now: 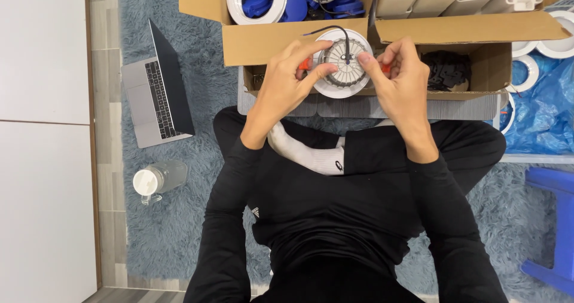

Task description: The person sits on a blue rug and assembles circular LED light fixtures by hand. They take a white plastic ring and a circular LED module from a cardboard box, connect the wires, and place the assembled unit into a clear plastic bin.

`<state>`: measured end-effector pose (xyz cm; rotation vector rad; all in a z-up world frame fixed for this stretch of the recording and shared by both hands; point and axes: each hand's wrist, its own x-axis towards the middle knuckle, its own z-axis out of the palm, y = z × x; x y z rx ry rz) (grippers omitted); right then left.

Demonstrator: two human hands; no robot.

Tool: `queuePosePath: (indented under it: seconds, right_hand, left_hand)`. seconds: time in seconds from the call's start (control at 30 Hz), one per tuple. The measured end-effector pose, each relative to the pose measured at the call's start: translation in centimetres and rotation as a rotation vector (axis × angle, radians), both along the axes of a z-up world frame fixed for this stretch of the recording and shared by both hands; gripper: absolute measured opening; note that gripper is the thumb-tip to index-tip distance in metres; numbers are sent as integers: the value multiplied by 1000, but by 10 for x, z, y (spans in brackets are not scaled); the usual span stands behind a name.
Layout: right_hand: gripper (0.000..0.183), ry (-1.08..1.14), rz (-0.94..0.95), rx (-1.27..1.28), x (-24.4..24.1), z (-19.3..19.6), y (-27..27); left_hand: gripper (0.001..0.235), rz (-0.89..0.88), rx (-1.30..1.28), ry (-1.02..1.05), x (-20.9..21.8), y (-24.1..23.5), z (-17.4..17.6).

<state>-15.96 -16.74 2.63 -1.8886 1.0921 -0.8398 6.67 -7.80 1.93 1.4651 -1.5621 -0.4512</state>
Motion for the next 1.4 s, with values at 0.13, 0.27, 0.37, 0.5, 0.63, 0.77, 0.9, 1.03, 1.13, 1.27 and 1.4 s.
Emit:
queuePosePath:
  seconds: [0.13,0.27,0.37,0.5,0.63,0.77,0.9,1.03,1.13,1.27,1.4]
  right_hand:
    - [41,12,-7,-31,2,-7,0]
    - [46,17,-4,-93,3,-17,-2]
    - [47,20,-5,-90,4,-17,-1]
    - [49,19,-8,-111,4,-20,-2]
    - [53,14,-13,-109,5,-23,-1]
    - [56,38,-20,-170,5,-29,-2]
    - [58,59,-11,-224,6,-33,-4]
    - [60,84,-19,-227,6,-34,-2]
    - [59,86,-5,-254,6,-37,-2]
    - [49,78,-1,-302,9,-31,0]
    - [45,29,-8,-302,11,-28,1]
  left_hand:
    - [39,23,9,-20,2,-3,-7]
    - [38,27,-33,-56,4,-6,-16]
    - [39,39,-17,-60,5,-6,-20]
    - [38,48,-29,-77,4,-8,-25]
    - [36,53,-19,-76,4,-8,-25]
    - [35,55,-23,-81,4,-7,-25]
    - [34,59,-18,-81,5,-8,-26]
    - [33,52,-42,-83,5,-7,-26]
    - [36,45,-35,-94,5,-7,-21]
    - [32,67,-95,-199,2,-4,-6]
    - [33,91,-152,-293,3,-4,-3]
